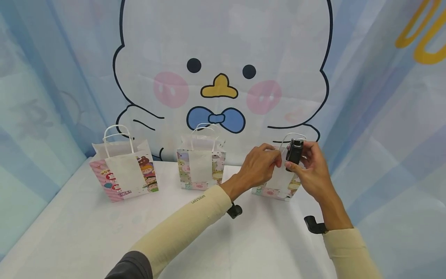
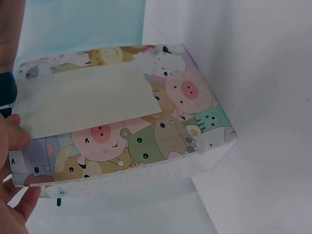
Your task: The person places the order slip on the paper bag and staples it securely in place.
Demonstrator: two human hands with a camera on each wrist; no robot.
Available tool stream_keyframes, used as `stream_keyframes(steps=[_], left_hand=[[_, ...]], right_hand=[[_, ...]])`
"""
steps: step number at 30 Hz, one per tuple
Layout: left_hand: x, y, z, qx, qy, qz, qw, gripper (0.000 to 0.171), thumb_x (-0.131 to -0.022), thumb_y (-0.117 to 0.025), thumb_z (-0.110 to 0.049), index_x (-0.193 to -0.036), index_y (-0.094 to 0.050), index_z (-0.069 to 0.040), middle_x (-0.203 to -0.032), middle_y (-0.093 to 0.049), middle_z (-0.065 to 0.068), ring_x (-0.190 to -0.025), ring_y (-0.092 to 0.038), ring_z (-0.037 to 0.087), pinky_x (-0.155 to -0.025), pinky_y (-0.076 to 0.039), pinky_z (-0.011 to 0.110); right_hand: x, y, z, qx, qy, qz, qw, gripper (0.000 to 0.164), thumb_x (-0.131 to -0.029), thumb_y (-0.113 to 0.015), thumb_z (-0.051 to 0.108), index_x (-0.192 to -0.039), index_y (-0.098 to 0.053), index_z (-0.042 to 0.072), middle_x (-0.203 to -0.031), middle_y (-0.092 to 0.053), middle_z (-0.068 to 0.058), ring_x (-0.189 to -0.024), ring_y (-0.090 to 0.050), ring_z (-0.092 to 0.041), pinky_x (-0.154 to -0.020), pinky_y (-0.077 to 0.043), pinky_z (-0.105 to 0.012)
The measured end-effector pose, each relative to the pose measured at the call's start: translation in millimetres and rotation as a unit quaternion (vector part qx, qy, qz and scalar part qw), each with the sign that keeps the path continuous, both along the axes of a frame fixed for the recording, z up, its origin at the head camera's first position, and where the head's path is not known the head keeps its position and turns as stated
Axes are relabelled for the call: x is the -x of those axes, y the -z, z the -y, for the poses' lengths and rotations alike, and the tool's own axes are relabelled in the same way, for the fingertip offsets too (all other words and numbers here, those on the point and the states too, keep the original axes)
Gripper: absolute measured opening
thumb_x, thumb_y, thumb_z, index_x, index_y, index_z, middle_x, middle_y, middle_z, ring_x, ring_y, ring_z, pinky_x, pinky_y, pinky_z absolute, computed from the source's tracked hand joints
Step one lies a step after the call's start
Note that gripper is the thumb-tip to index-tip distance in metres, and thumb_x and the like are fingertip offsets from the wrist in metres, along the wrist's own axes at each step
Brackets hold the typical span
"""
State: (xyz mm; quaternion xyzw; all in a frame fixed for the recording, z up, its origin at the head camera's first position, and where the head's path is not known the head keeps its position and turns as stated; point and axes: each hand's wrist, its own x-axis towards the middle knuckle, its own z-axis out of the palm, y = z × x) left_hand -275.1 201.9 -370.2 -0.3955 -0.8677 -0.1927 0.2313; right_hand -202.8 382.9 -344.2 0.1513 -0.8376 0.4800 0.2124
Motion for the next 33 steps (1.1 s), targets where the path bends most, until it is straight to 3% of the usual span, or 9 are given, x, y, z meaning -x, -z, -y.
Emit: stream_keyframes(steps=[5,11,18,21,25,28,33], left_hand=[[0.5,1.3,-2,0.007,0.003,0.003,1.0000,0.017,-0.106,-0.059,-0.014,-0.105,-0.071,-0.025,-0.105,-0.079,-0.015,-0.133,-0.060,0.010,-0.101,-0.050,0.023],[1.0,1.1,0,0.011,-0.004,-0.008,0.9999,0.015,-0.107,-0.059,-0.016,-0.108,-0.072,-0.025,-0.107,-0.079,-0.015,-0.133,-0.060,0.010,-0.100,-0.050,0.023],[0.4,2.0,-1,0.011,-0.003,-0.009,0.9999,0.013,-0.107,-0.060,-0.017,-0.109,-0.071,-0.025,-0.105,-0.080,-0.015,-0.134,-0.059,0.010,-0.098,-0.049,0.023],[-0.8,1.6,-1,0.018,-0.009,-0.007,0.9998,0.014,-0.107,-0.059,-0.019,-0.109,-0.071,-0.026,-0.108,-0.080,-0.015,-0.136,-0.058,0.010,-0.101,-0.049,0.024],[-2.0,0.9,-1,0.025,-0.012,-0.004,0.9996,0.014,-0.108,-0.058,-0.020,-0.113,-0.071,-0.025,-0.110,-0.080,-0.015,-0.137,-0.058,0.010,-0.104,-0.049,0.025],[-1.5,0.6,-1,0.025,-0.012,-0.005,0.9996,0.015,-0.108,-0.058,-0.021,-0.117,-0.071,-0.024,-0.112,-0.080,-0.015,-0.136,-0.058,0.010,-0.103,-0.049,0.024],[0.6,-0.6,0,0.019,-0.012,-0.007,0.9997,0.015,-0.108,-0.058,-0.021,-0.116,-0.071,-0.024,-0.112,-0.080,-0.014,-0.136,-0.058,0.009,-0.101,-0.050,0.024]], right_hand=[[2.3,6.1,-3,-0.005,-0.007,0.019,1.000,0.063,-0.093,-0.071,-0.013,-0.145,-0.041,0.004,-0.132,-0.055,0.014,-0.123,-0.057,0.011,-0.096,-0.050,-0.006],[6.9,8.4,-2,-0.063,-0.001,0.008,0.998,0.063,-0.090,-0.075,-0.012,-0.143,-0.040,-0.008,-0.128,-0.054,0.016,-0.118,-0.056,0.009,-0.100,-0.044,-0.002],[5.7,11.4,2,-0.077,0.032,0.008,0.996,0.059,-0.089,-0.079,-0.007,-0.138,-0.047,-0.007,-0.119,-0.059,0.016,-0.109,-0.059,0.007,-0.100,-0.041,-0.001],[4.8,13.5,7,-0.078,0.061,0.001,0.995,0.058,-0.089,-0.081,-0.004,-0.137,-0.050,-0.006,-0.118,-0.063,0.009,-0.107,-0.060,0.009,-0.098,-0.043,-0.001],[4.3,15.9,13,-0.080,0.103,-0.011,0.991,0.058,-0.087,-0.084,-0.002,-0.136,-0.052,-0.005,-0.120,-0.070,-0.014,-0.102,-0.059,0.014,-0.093,-0.046,-0.003],[5.6,16.3,17,-0.080,0.134,-0.023,0.987,0.059,-0.084,-0.087,0.000,-0.134,-0.055,-0.005,-0.120,-0.073,-0.024,-0.096,-0.059,0.018,-0.088,-0.047,-0.003],[6.4,12.0,14,-0.093,0.113,-0.013,0.989,0.062,-0.084,-0.087,-0.002,-0.135,-0.052,-0.005,-0.121,-0.072,-0.025,-0.099,-0.058,0.019,-0.090,-0.046,0.000]])
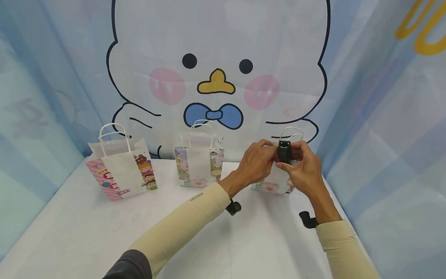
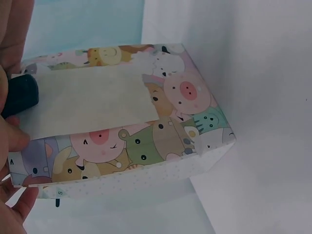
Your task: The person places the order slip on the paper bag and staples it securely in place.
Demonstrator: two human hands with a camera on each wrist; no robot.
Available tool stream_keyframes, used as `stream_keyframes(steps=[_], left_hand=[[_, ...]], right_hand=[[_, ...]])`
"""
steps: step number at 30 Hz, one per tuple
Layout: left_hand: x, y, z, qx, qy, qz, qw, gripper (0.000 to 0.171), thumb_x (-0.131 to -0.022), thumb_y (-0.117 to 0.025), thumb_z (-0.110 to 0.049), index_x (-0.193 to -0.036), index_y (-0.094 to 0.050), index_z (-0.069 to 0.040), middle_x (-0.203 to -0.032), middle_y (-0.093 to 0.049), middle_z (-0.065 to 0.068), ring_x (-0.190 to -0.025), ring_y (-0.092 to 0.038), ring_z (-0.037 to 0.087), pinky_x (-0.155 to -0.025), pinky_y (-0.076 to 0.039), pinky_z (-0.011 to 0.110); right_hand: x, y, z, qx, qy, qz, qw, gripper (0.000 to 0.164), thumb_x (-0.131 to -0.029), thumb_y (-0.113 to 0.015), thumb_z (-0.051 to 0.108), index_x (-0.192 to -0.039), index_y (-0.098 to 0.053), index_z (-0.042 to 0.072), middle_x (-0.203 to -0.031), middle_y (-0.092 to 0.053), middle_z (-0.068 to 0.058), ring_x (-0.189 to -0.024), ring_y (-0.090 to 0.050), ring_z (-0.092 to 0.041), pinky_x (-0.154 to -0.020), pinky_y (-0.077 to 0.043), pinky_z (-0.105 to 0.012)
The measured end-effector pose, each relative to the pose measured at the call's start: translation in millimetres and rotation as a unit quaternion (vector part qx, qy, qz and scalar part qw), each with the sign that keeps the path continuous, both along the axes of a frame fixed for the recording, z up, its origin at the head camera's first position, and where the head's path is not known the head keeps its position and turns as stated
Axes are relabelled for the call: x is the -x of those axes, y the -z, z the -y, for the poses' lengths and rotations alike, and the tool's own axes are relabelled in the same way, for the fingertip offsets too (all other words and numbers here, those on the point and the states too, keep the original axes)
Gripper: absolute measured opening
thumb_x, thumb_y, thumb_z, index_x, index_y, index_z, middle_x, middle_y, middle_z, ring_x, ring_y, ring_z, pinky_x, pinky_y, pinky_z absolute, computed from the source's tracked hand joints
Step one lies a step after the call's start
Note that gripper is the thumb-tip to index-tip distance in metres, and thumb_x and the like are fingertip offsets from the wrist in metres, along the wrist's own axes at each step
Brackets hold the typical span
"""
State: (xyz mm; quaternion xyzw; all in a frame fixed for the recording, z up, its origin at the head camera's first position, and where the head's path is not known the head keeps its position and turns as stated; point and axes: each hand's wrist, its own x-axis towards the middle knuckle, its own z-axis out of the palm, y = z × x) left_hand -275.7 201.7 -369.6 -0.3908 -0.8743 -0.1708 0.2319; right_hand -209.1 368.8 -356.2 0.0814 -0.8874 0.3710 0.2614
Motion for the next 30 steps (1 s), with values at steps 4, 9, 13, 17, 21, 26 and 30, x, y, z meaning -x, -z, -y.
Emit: stream_keyframes(steps=[4,9,13,17,21,26,30], left_hand=[[1.3,0.3,1,-0.015,0.010,0.001,0.9998,0.014,-0.107,-0.060,-0.017,-0.108,-0.072,-0.024,-0.106,-0.080,-0.014,-0.133,-0.060,0.009,-0.097,-0.050,0.023],[1.6,1.0,0,-0.036,0.021,-0.003,0.9991,0.018,-0.105,-0.060,-0.011,-0.101,-0.071,-0.024,-0.098,-0.079,-0.014,-0.127,-0.063,0.010,-0.092,-0.050,0.022],[1.2,1.2,0,-0.040,0.021,-0.002,0.9990,0.018,-0.104,-0.060,-0.010,-0.100,-0.070,-0.023,-0.098,-0.078,-0.014,-0.128,-0.063,0.010,-0.092,-0.050,0.023],[1.3,2.7,0,-0.039,0.022,0.002,0.9990,0.018,-0.104,-0.060,-0.010,-0.100,-0.070,-0.023,-0.099,-0.078,-0.013,-0.130,-0.062,0.011,-0.094,-0.050,0.023],[1.3,3.2,0,-0.043,0.028,0.000,0.9987,0.020,-0.105,-0.058,-0.009,-0.099,-0.071,-0.023,-0.097,-0.078,-0.013,-0.129,-0.063,0.011,-0.093,-0.051,0.023],[0.9,3.0,1,-0.045,0.032,-0.004,0.9985,0.021,-0.105,-0.056,-0.009,-0.099,-0.071,-0.022,-0.095,-0.078,-0.013,-0.128,-0.063,0.012,-0.092,-0.051,0.024],[0.4,2.6,1,-0.041,0.027,-0.007,0.9987,0.021,-0.105,-0.055,-0.009,-0.098,-0.070,-0.023,-0.095,-0.079,-0.012,-0.129,-0.063,0.012,-0.090,-0.051,0.024]], right_hand=[[-5.4,-5.8,-6,0.018,-0.023,0.020,0.999,0.068,-0.087,-0.083,-0.004,-0.145,-0.047,-0.002,-0.130,-0.066,-0.007,-0.111,-0.056,0.014,-0.098,-0.044,-0.001],[-15.8,-14.5,-15,0.107,-0.016,-0.023,0.994,0.065,-0.089,-0.077,-0.011,-0.146,-0.051,0.006,-0.130,-0.065,0.019,-0.118,-0.063,0.002,-0.104,-0.045,-0.006],[-27.0,-16.2,-23,0.094,-0.007,-0.035,0.995,0.065,-0.087,-0.078,-0.014,-0.144,-0.055,0.005,-0.126,-0.066,0.020,-0.114,-0.064,0.000,-0.102,-0.045,-0.006],[-39.9,-5.6,-34,0.044,0.011,-0.022,0.999,0.067,-0.084,-0.081,-0.014,-0.144,-0.054,0.000,-0.123,-0.061,0.026,-0.110,-0.060,0.006,-0.099,-0.043,-0.002],[-53.4,9.7,-45,-0.002,0.031,0.007,0.999,0.069,-0.085,-0.085,-0.005,-0.146,-0.052,0.000,-0.122,-0.058,0.027,-0.111,-0.056,0.014,-0.097,-0.040,0.002],[-69.8,28.2,-55,-0.050,0.069,0.060,0.995,0.073,-0.089,-0.087,0.015,-0.151,-0.051,0.005,-0.128,-0.065,-0.003,-0.111,-0.048,0.019,-0.092,-0.035,0.004],[-77.8,42.7,-59,-0.077,0.085,0.096,0.989,0.075,-0.089,-0.088,0.023,-0.153,-0.051,0.005,-0.130,-0.067,-0.022,-0.120,-0.062,-0.017,-0.098,-0.053,-0.027]])
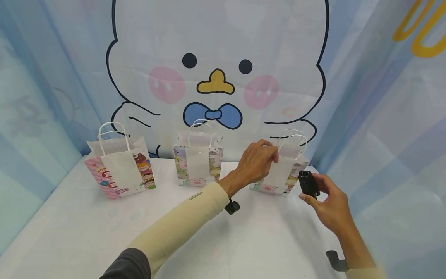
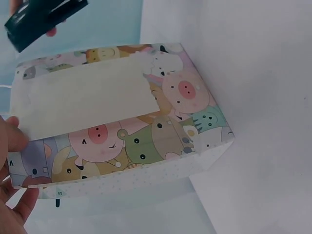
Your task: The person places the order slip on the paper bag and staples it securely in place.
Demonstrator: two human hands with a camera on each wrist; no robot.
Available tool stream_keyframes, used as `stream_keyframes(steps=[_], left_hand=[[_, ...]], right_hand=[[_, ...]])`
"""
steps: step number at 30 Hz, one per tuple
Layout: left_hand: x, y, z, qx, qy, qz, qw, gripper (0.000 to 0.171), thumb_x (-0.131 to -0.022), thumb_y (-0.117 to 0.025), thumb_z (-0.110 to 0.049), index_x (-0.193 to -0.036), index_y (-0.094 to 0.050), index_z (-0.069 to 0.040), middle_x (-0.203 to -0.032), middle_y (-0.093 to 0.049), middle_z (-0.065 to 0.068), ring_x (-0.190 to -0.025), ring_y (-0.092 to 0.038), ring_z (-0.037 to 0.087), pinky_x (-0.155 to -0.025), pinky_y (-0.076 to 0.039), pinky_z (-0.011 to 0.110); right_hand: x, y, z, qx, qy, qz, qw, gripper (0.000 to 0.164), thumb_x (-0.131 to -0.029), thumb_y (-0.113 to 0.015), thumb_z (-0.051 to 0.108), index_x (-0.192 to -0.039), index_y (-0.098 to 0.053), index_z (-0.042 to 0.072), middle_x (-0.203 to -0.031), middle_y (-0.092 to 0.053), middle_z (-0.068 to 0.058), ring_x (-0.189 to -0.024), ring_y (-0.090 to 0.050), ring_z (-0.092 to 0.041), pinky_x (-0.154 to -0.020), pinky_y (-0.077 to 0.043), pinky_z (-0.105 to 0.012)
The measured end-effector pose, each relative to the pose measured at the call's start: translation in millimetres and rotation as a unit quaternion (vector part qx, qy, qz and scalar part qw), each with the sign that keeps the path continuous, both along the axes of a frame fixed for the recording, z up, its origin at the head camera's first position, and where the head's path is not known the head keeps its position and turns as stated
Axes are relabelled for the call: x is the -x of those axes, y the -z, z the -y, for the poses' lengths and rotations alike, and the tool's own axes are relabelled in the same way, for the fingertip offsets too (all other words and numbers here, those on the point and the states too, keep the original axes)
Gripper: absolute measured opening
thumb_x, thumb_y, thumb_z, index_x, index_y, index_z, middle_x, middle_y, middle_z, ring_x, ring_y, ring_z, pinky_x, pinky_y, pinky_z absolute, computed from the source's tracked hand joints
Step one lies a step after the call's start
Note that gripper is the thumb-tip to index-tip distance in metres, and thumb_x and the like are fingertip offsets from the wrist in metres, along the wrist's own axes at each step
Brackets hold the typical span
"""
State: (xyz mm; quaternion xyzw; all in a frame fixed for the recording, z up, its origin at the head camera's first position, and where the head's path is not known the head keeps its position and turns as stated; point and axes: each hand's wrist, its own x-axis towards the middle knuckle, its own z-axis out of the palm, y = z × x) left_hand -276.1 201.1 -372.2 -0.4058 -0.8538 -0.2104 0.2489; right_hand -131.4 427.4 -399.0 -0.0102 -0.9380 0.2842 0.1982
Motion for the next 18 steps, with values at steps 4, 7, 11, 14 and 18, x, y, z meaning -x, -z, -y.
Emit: stream_keyframes(steps=[4,7,11,14,18], left_hand=[[-0.3,-0.3,0,0.005,-0.005,-0.001,1.0000,0.021,-0.105,-0.055,-0.010,-0.098,-0.070,-0.023,-0.094,-0.078,-0.012,-0.129,-0.063,0.012,-0.089,-0.051,0.024],[-0.4,-0.5,0,0.005,-0.005,0.001,1.0000,0.021,-0.106,-0.055,-0.010,-0.099,-0.070,-0.023,-0.095,-0.078,-0.012,-0.130,-0.063,0.013,-0.090,-0.051,0.024],[-0.1,-0.3,0,0.005,-0.006,0.001,1.0000,0.021,-0.106,-0.055,-0.010,-0.099,-0.070,-0.023,-0.094,-0.078,-0.012,-0.130,-0.062,0.013,-0.091,-0.051,0.024],[-0.2,-0.6,0,0.007,-0.007,-0.001,0.9999,0.021,-0.105,-0.055,-0.010,-0.099,-0.070,-0.023,-0.094,-0.078,-0.012,-0.131,-0.062,0.013,-0.092,-0.052,0.025],[-0.5,-1.3,0,0.011,-0.008,0.000,0.9999,0.019,-0.105,-0.057,-0.011,-0.100,-0.070,-0.023,-0.094,-0.078,-0.012,-0.132,-0.062,0.013,-0.092,-0.052,0.025]], right_hand=[[-5.5,15.1,-3,-0.025,0.005,0.031,0.999,0.077,-0.087,-0.089,0.025,-0.152,-0.052,0.004,-0.129,-0.068,-0.028,-0.118,-0.062,-0.048,-0.089,-0.056,-0.060],[-7.8,27.2,-7,-0.037,0.001,0.044,0.998,0.078,-0.085,-0.091,0.024,-0.150,-0.054,0.003,-0.128,-0.068,-0.032,-0.113,-0.063,-0.050,-0.083,-0.057,-0.064],[-10.0,42.7,-13,-0.062,0.000,0.056,0.997,0.074,-0.081,-0.094,0.020,-0.144,-0.059,0.003,-0.124,-0.071,-0.030,-0.107,-0.067,-0.045,-0.077,-0.057,-0.046],[-12.8,52.9,-16,-0.074,0.000,0.076,0.994,0.073,-0.079,-0.094,0.019,-0.142,-0.060,0.002,-0.128,-0.070,-0.030,-0.110,-0.067,-0.046,-0.083,-0.058,-0.052],[-16.4,62.0,-19,-0.081,-0.003,0.118,0.990,0.077,-0.080,-0.093,0.022,-0.146,-0.058,0.003,-0.138,-0.064,-0.033,-0.120,-0.062,-0.053,-0.091,-0.052,-0.068]])
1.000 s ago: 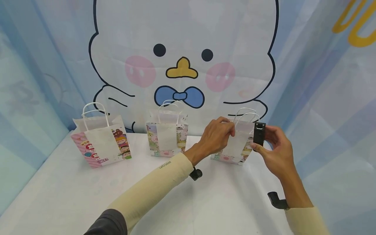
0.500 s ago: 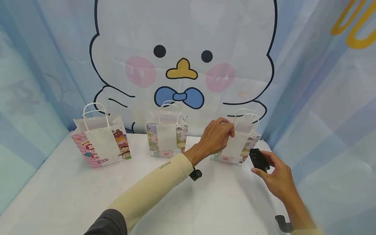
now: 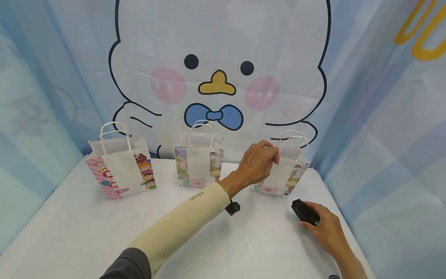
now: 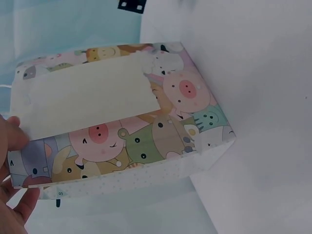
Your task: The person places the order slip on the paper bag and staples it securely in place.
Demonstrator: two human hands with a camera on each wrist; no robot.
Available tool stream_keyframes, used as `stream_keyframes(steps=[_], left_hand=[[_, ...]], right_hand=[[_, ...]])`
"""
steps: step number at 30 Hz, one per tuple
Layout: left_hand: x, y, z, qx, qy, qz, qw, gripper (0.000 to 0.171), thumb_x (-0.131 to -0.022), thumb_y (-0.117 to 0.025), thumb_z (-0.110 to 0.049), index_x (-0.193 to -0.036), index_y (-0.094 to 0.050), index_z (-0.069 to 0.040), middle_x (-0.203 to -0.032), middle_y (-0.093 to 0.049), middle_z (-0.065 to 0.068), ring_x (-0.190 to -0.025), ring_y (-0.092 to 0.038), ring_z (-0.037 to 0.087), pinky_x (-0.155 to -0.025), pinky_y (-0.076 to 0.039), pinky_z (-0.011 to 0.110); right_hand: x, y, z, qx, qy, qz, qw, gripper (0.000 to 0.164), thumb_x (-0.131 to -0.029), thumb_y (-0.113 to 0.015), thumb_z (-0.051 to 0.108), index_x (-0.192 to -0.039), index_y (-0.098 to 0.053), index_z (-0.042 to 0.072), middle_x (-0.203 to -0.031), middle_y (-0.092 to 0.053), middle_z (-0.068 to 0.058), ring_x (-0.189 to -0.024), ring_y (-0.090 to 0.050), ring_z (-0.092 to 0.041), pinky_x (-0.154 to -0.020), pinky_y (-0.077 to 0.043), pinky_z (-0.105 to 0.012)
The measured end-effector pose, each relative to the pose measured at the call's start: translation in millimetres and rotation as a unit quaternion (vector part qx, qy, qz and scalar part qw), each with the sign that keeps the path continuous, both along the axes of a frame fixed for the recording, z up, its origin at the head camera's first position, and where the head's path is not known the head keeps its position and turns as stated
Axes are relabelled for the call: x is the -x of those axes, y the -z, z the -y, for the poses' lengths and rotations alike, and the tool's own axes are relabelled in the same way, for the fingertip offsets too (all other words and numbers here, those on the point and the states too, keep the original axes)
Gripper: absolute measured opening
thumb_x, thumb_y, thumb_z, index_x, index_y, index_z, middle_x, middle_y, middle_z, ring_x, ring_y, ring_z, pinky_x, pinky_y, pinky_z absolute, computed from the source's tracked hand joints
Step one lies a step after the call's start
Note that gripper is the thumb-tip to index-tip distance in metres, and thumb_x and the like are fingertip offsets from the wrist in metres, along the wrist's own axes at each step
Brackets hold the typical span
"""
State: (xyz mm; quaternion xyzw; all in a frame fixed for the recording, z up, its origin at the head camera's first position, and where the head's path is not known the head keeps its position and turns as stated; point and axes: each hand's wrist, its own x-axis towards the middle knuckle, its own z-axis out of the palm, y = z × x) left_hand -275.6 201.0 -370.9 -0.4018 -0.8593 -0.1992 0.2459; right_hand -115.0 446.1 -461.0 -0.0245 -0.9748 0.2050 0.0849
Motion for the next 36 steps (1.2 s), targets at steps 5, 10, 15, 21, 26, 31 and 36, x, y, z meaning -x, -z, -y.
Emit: stream_keyframes(steps=[5,10,15,21,26,31,36], left_hand=[[0.8,-0.3,-2,-0.004,0.004,0.003,1.0000,0.017,-0.104,-0.058,-0.012,-0.100,-0.070,-0.023,-0.096,-0.078,-0.012,-0.132,-0.062,0.013,-0.094,-0.052,0.025],[1.4,-0.3,-4,-0.008,0.010,0.013,0.9998,0.014,-0.103,-0.060,-0.013,-0.100,-0.070,-0.023,-0.097,-0.077,-0.012,-0.133,-0.061,0.013,-0.100,-0.053,0.026],[-1.1,-0.4,-5,-0.020,0.022,0.027,0.9992,0.011,-0.102,-0.064,-0.014,-0.103,-0.071,-0.022,-0.098,-0.078,-0.010,-0.137,-0.060,0.016,-0.110,-0.051,0.026],[-5.3,-1.6,-3,-0.017,0.007,0.006,0.9998,0.011,-0.101,-0.065,-0.019,-0.109,-0.072,-0.024,-0.106,-0.078,-0.008,-0.141,-0.057,0.018,-0.120,-0.043,0.027],[-14.3,-0.9,7,-0.038,-0.016,-0.023,0.9989,0.014,-0.100,-0.069,-0.027,-0.113,-0.073,-0.027,-0.135,-0.073,-0.007,-0.147,-0.051,0.022,-0.112,-0.052,0.033],[-29.9,5.6,26,-0.033,-0.018,-0.060,0.9975,0.027,-0.097,-0.070,-0.036,-0.122,-0.072,-0.024,-0.147,-0.066,0.000,-0.149,-0.049,0.026,-0.113,-0.052,0.037],[-52.6,19.5,54,0.025,-0.008,-0.053,0.9983,0.052,-0.096,-0.068,-0.051,-0.139,-0.065,-0.022,-0.158,-0.057,0.007,-0.155,-0.042,0.033,-0.115,-0.050,0.043]], right_hand=[[-4.1,6.0,-2,-0.026,-0.013,0.031,0.999,0.078,-0.079,-0.094,0.027,-0.145,-0.060,0.005,-0.139,-0.064,-0.031,-0.122,-0.062,-0.052,-0.092,-0.051,-0.066],[-5.3,13.1,-3,-0.044,-0.014,0.046,0.998,0.077,-0.075,-0.096,0.028,-0.141,-0.063,0.003,-0.135,-0.066,-0.030,-0.120,-0.064,-0.050,-0.093,-0.052,-0.066],[-6.9,15.9,-4,-0.053,-0.006,0.060,0.997,0.077,-0.074,-0.096,0.029,-0.139,-0.065,0.002,-0.133,-0.066,-0.031,-0.119,-0.064,-0.050,-0.093,-0.051,-0.066],[-7.8,15.7,-2,-0.061,-0.011,0.063,0.996,0.076,-0.075,-0.096,0.029,-0.139,-0.065,0.003,-0.129,-0.068,-0.029,-0.113,-0.066,-0.045,-0.090,-0.052,-0.062],[-7.7,13.7,4,-0.056,-0.017,0.055,0.997,0.079,-0.078,-0.094,0.035,-0.145,-0.061,0.006,-0.135,-0.065,-0.030,-0.119,-0.062,-0.049,-0.094,-0.049,-0.068],[-7.4,9.2,16,-0.051,-0.028,0.013,0.998,0.084,-0.083,-0.090,0.044,-0.152,-0.055,0.010,-0.148,-0.057,-0.030,-0.127,-0.051,-0.052,-0.101,-0.042,-0.076],[-7.7,2.7,35,-0.048,-0.044,-0.043,0.997,0.091,-0.083,-0.089,0.046,-0.158,-0.048,0.015,-0.159,-0.046,-0.031,-0.134,-0.042,-0.057,-0.103,-0.033,-0.080]])
